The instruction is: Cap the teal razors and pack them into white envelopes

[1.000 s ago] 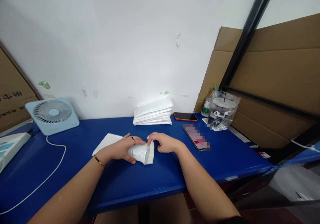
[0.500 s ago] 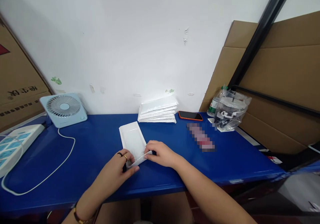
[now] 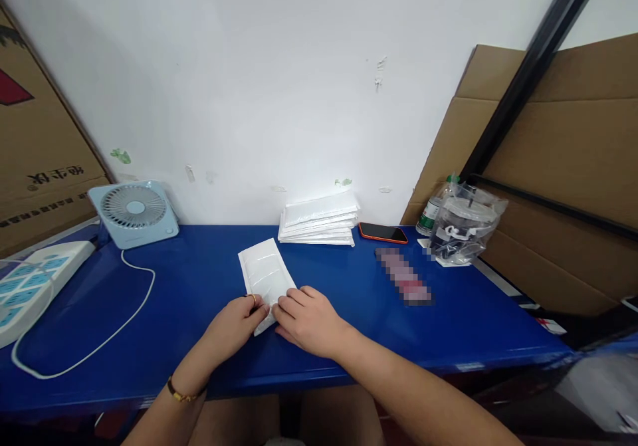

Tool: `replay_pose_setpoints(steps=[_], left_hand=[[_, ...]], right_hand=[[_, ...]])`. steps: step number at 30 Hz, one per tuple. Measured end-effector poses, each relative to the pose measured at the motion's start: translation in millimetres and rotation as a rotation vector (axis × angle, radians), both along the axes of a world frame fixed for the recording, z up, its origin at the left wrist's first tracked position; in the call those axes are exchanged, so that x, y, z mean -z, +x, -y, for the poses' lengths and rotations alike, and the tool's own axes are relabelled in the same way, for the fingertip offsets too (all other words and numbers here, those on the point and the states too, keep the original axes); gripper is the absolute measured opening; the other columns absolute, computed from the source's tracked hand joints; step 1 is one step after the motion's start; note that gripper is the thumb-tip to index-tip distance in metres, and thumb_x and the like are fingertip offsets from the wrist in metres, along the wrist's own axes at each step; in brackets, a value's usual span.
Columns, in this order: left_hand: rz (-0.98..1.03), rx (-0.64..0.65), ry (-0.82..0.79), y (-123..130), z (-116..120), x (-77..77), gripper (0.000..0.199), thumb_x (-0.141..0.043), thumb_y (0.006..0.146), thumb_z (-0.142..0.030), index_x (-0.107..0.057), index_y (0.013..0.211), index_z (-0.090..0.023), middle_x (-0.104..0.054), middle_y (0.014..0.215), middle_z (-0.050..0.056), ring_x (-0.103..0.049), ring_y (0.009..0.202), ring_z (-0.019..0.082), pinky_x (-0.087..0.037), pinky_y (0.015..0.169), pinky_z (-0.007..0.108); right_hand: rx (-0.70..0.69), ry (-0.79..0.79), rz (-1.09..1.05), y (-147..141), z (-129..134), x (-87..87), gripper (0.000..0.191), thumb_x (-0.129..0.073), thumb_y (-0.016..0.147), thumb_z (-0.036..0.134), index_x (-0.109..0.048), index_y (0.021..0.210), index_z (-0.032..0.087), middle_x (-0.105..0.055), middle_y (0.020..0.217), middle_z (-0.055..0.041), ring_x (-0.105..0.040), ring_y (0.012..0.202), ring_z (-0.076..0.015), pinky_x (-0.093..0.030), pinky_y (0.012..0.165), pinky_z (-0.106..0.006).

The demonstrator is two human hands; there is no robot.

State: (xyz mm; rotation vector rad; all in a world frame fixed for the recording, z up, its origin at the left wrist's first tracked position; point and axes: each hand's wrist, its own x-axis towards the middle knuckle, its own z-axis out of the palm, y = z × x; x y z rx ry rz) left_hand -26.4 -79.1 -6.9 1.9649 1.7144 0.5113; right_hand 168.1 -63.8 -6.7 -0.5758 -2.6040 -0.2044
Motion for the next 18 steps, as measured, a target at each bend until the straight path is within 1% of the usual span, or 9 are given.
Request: replay_pose_setpoints(steps=[3,5,7,8,10,12,13,15,18], left_hand=[[0.156,0.039,-0.054,-5.0,-7.7,0.4,0.036,-0.039,0.086,-0.044,-0.047,0.062,-0.018,-0.054,0.061,0.0,-0.05,0.059,0.015,-0.033,0.053,0.025],[0.219,0.062,-0.023,-5.2,-7.0,-3.8,0.039,-0.036,0.087,-0.048,-0.05,0.065,-0.018,-0.053,0.061,-0.001,-0.049,0.059,0.015,-0.036,0.054,0.026],[0.232,0.047,0.142,-2.7,-2.2,-14.0,0.039,-0.036,0.088,-0.05,-0.056,0.082,-0.017,-0.059,0.075,0.002,-0.054,0.071,0.017,-0.041,0.064,0.028],[0.216,0.031,0.27,-0.9,0.5,-21.0,0.039,-0.038,0.088,-0.051,-0.056,0.095,-0.018,-0.061,0.089,0.005,-0.055,0.082,0.019,-0.043,0.073,0.031],[0.111,0.043,0.525,3.0,2.5,-37.4,0.05,-0.048,0.084,-0.052,-0.046,0.123,-0.022,-0.055,0.12,0.008,-0.046,0.11,0.025,-0.035,0.095,0.036],[-0.037,0.133,0.651,5.8,-3.8,-53.0,0.054,-0.05,0.084,-0.051,-0.04,0.132,-0.028,-0.048,0.132,0.005,-0.037,0.123,0.026,-0.025,0.103,0.04],[-0.089,0.175,0.663,6.6,-10.4,-59.2,0.051,-0.047,0.086,-0.049,-0.04,0.132,-0.029,-0.049,0.132,0.004,-0.036,0.124,0.026,-0.023,0.104,0.041],[-0.13,0.219,0.626,6.5,-28.8,-66.5,0.043,-0.041,0.09,-0.046,-0.045,0.129,-0.028,-0.055,0.125,0.004,-0.043,0.118,0.025,-0.025,0.101,0.041],[-0.075,0.247,0.468,4.5,-59.7,-64.6,0.04,-0.038,0.09,-0.047,-0.057,0.114,-0.022,-0.064,0.109,0.005,-0.055,0.101,0.022,-0.032,0.095,0.038]], right_hand=[[0.034,0.006,-0.064,-7.6,-4.6,4.2,0.024,-0.043,0.091,0.017,-0.058,0.11,0.019,-0.065,0.095,-0.0113,-0.058,0.094,-0.0224,-0.041,0.077,-0.035],[0.053,-0.035,-0.112,-8.6,-9.5,3.1,0.026,-0.041,0.091,0.015,-0.059,0.109,0.02,-0.066,0.093,-0.0108,-0.059,0.092,-0.0216,-0.042,0.076,-0.034],[0.101,-0.114,-0.208,-7.1,-15.1,-2.2,0.026,-0.042,0.091,0.02,-0.061,0.109,0.022,-0.066,0.093,-0.0101,-0.059,0.092,-0.0215,-0.043,0.075,-0.034],[0.132,-0.169,-0.285,-6.0,-18.1,-6.2,0.026,-0.043,0.091,0.024,-0.063,0.108,0.024,-0.066,0.094,-0.0095,-0.059,0.091,-0.0215,-0.043,0.076,-0.033],[0.198,-0.311,-0.5,-4.8,-24.2,-15.0,0.023,-0.049,0.088,0.029,-0.065,0.103,0.026,-0.065,0.093,-0.0078,-0.059,0.088,-0.0212,-0.044,0.074,-0.032],[0.228,-0.509,-0.753,-6.2,-29.9,-21.5,0.02,-0.056,0.083,0.034,-0.068,0.096,0.025,-0.065,0.089,-0.0063,-0.059,0.081,-0.0205,-0.045,0.069,-0.031],[0.221,-0.622,-0.869,-8.0,-32.2,-23.0,0.019,-0.059,0.08,0.035,-0.069,0.092,0.023,-0.065,0.086,-0.0057,-0.059,0.077,-0.0201,-0.046,0.067,-0.031],[0.178,-0.839,-1.041,-13.1,-35.7,-21.7,0.022,-0.065,0.075,0.038,-0.07,0.088,0.021,-0.067,0.083,-0.0049,-0.059,0.072,-0.0195,-0.045,0.064,-0.031],[0.118,-1.052,-1.155,-21.6,-39.2,-12.9,0.026,-0.07,0.07,0.039,-0.07,0.088,0.019,-0.068,0.078,-0.0036,-0.059,0.068,-0.0188,-0.044,0.063,-0.031]])
